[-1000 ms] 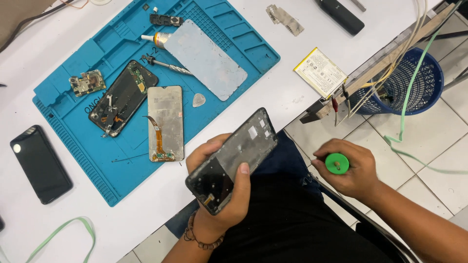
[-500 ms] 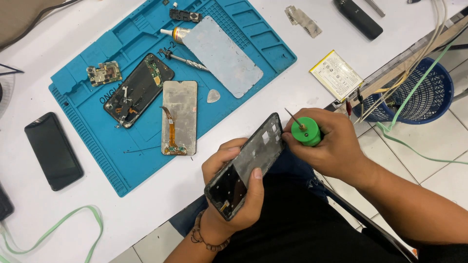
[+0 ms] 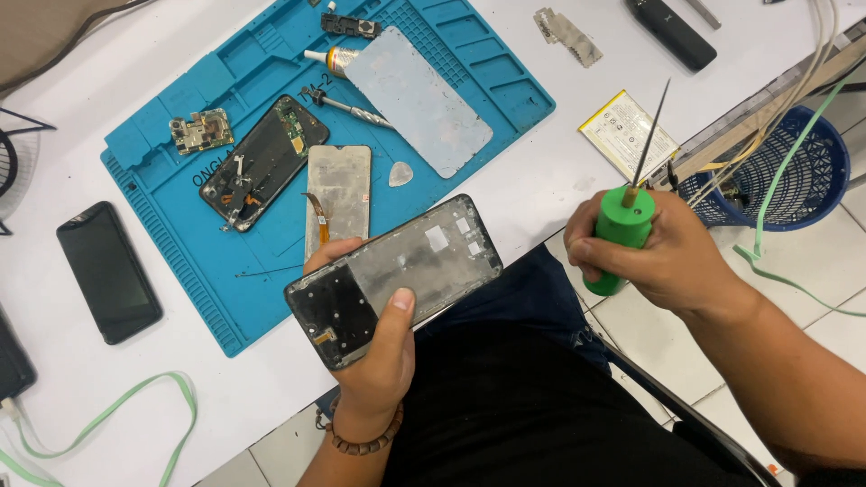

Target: Attaching the rear housing of a mobile phone, involving prying, screwing, and using a heat gun for assembly.

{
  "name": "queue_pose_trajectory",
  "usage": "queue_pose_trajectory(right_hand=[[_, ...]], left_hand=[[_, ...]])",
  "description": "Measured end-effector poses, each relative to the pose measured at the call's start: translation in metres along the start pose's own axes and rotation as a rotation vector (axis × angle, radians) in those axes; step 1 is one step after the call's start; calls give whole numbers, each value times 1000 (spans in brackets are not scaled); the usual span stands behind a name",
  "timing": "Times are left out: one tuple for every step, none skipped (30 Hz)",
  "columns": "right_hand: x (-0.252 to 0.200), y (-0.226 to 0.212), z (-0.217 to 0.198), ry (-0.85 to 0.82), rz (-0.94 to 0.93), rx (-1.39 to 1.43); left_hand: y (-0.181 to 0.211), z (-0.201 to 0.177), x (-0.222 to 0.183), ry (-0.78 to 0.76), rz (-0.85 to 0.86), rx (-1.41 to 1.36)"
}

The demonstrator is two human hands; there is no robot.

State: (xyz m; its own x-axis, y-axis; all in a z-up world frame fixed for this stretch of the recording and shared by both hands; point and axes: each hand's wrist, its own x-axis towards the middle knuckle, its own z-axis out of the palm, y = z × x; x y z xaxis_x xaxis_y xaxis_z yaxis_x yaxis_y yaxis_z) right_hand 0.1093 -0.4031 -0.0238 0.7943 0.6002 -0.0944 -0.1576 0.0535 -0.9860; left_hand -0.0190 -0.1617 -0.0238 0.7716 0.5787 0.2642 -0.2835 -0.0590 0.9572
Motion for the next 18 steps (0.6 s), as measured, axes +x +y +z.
queue_pose_trajectory(right_hand=[[-4,0,-3,33,41,-116],[-9,5,-8,34,43,-115],[-15,10,-15,4,189,-269],[-21,15,-22,-22,335,-424],[-25,13,-24,-16,338,-426],[-30,12,-26,24,554,-546],[-36,11,-28,68,771,-661],[-44,21,-38,86,779,-657],[-52,31,-48,83,830,-624],[-62,40,-58,84,882,-588],[-69,57,-76,106,889,-581],[-77,74,-92,86,961,-540],[-86,92,-108,66,1032,-495],[-96,113,-130,84,1033,-488],[-106,134,-151,174,1035,-436],[-116,155,-172,257,1037,-387],[-131,179,-199,269,1038,-381],[-142,203,-226,500,990,-301]], left_hand=[[0,-1,-1,-7,14,20],[-1,-2,-2,-8,12,20],[-1,-2,-4,-6,-2,-7],[-3,0,-5,-9,-17,-39],[-3,0,-5,-14,-20,-43],[-3,1,-6,-1,-21,-19],[-3,2,-6,12,-21,5],[-4,2,-7,-4,-26,-4],[-4,3,-8,-10,-71,-110],[-5,5,-8,-20,-118,-217],[-5,8,-8,-39,-126,-227],[-5,10,-9,-9,-112,-199],[-4,12,-9,22,-97,-171],[-3,13,-10,5,-100,-179],[-3,13,-10,16,-98,-127],[-2,13,-11,33,-95,-72],[-3,12,-12,22,-98,-77],[-4,10,-13,38,-97,-50]])
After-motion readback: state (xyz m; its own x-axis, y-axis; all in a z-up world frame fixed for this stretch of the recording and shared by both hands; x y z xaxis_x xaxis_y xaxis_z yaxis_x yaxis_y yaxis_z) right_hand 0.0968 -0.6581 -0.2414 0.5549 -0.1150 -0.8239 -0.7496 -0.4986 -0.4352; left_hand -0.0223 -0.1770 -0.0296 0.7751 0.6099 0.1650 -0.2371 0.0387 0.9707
